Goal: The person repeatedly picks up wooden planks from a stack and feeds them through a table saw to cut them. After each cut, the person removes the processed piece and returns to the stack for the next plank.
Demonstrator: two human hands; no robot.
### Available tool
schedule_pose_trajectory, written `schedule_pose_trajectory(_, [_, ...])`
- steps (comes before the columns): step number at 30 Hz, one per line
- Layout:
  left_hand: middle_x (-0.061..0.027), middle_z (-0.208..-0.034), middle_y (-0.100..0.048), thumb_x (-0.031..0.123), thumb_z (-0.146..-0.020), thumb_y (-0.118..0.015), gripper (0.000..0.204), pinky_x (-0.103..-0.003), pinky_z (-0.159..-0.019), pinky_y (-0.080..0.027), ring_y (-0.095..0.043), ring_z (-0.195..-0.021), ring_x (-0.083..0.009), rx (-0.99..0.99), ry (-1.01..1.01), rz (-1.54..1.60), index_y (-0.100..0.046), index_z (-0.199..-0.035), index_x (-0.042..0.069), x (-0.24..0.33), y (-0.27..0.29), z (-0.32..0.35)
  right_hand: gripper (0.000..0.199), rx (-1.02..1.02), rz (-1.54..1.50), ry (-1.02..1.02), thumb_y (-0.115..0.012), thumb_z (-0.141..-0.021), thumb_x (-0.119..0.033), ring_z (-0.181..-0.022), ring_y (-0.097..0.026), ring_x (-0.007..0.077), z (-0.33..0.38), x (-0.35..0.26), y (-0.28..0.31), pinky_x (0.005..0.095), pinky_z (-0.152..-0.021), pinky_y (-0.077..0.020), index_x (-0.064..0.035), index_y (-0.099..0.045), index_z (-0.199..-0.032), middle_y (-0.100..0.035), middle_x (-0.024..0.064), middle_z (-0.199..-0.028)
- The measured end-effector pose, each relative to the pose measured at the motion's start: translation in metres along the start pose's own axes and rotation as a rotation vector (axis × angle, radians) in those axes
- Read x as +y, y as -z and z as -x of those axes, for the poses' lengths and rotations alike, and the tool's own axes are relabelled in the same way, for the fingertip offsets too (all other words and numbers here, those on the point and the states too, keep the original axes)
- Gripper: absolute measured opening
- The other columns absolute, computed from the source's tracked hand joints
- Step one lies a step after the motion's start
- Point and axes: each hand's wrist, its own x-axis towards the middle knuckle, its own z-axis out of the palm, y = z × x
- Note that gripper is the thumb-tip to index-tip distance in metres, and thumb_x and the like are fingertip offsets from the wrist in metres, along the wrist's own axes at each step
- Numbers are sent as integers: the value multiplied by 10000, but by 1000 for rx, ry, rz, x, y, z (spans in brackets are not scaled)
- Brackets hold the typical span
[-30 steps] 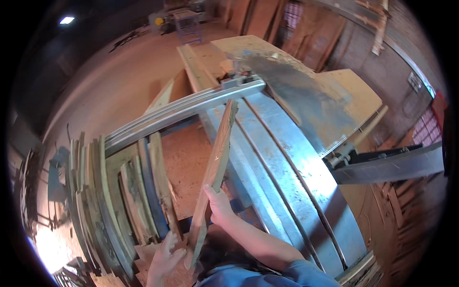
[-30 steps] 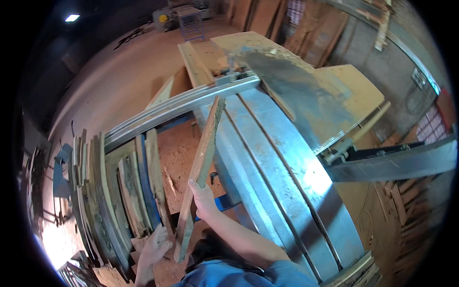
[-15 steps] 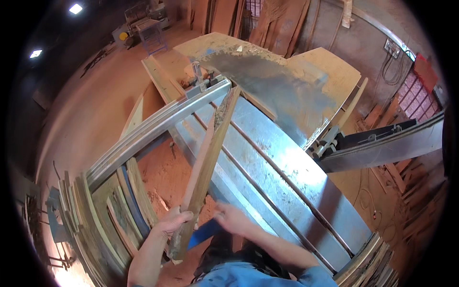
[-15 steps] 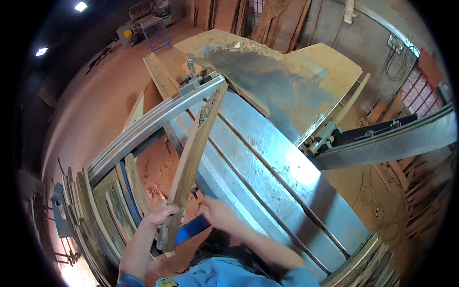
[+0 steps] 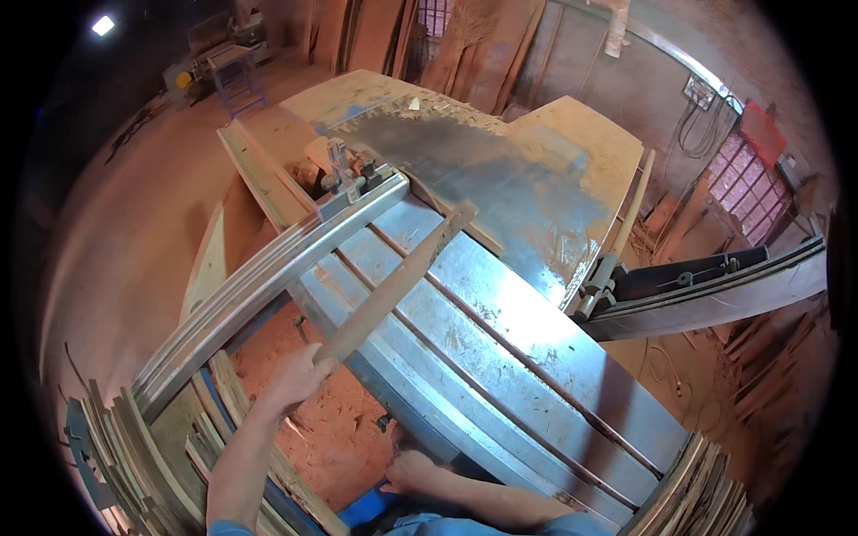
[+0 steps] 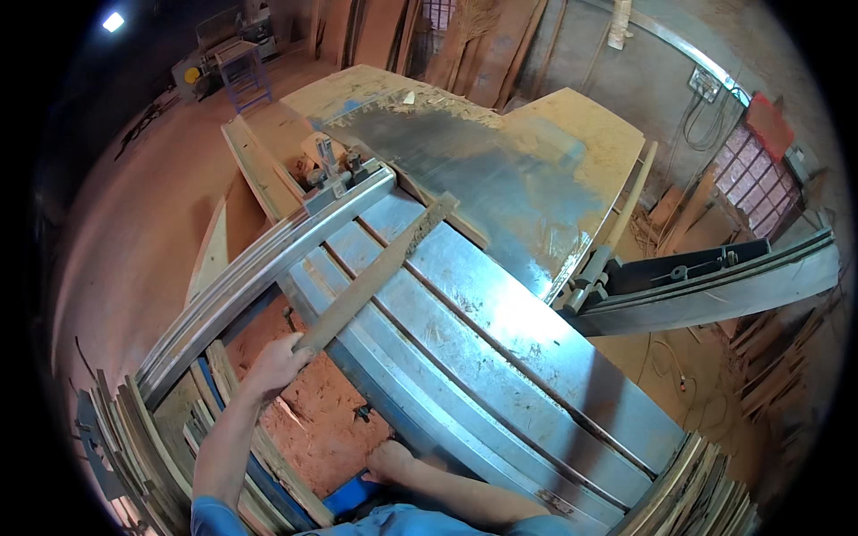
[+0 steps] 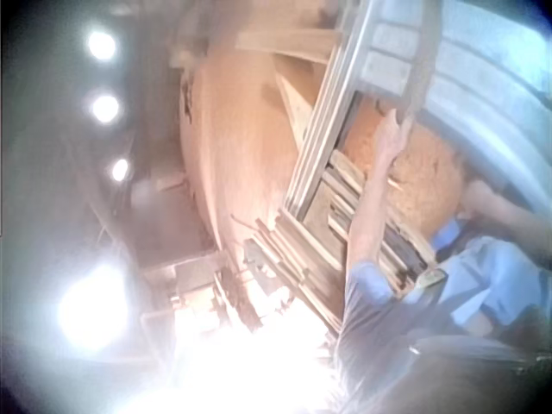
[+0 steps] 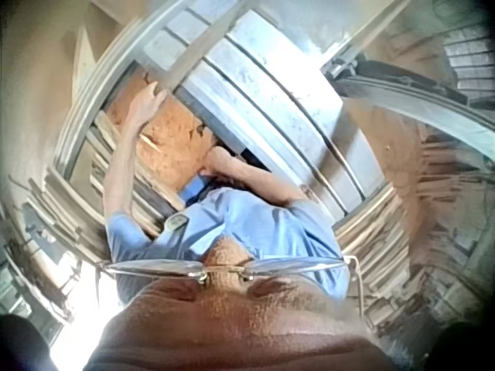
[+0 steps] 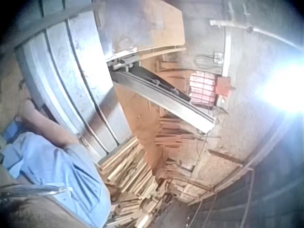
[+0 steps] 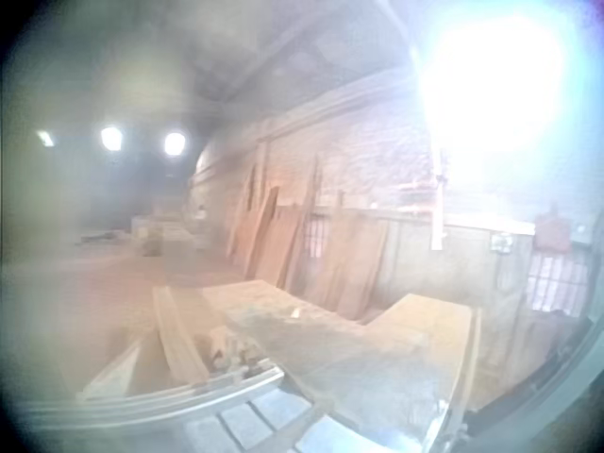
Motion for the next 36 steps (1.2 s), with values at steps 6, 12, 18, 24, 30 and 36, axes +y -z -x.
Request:
schedule_pose_trajectory(6, [-165,-1172,-616,475,-881,-664,583,-462,-874,-502,-609,-1072,-334,400,-134,-359,-536,-1232,28,-5,-17,-48,511,61,-15,-6,-593,-892,-537,-838,-685,326,-2,1,-7,440,-748,-540,-40,-701,-841,-696,155,-828])
schedule_pose_trajectory(12, [-119,-1154,-603,366,-806,-765,576,-462,-896,-478,-579,-1092,-333,662,-255,-480,-548,-1234,47,-2,-26,-91,465,118,-112,65,-604,-902,-481,-877,-675,333,-2,7,-10,442,-793,-527,-23,-681,-878,-695,169,-899])
schedule_pose_trajectory(18, [-120,-1148,-579,258,-728,-805,609,-464,-920,-437,-556,-1104,-321,776,-274,-508,-566,-1249,50,-2,-29,-119,469,107,-151,100,-598,-912,-474,-894,-657,354,9,2,20,460,-810,-521,-10,-665,-920,-685,182,-914])
schedule_pose_trajectory(24, [-135,-1191,-560,193,-758,-754,561,-462,-950,-413,-526,-1093,-323,855,-225,-543,-562,-1261,33,-15,-33,-151,519,-51,-234,102,-580,-922,-504,-913,-672,386,3,-1,25,483,-837,-538,7,-665,-958,-688,205,-923])
schedule_pose_trajectory(30, [-131,-1193,-578,190,-779,-735,489,-461,-931,-418,-528,-1092,-321,882,-252,-447,-594,-1223,40,-22,-35,-181,524,-190,-296,144,-532,-950,-501,-945,-646,398,-4,3,27,479,-879,-503,9,-651,-940,-683,218,-951])
schedule_pose_trajectory(36, [-136,-1096,-609,310,-775,-777,557,-457,-914,-426,-554,-1062,-329,778,-217,-346,-591,-1233,54,-22,-28,-198,542,-297,-288,142,-516,-953,-509,-1020,-623,403,-13,6,33,513,-909,-478,10,-670,-975,-685,222,-1004])
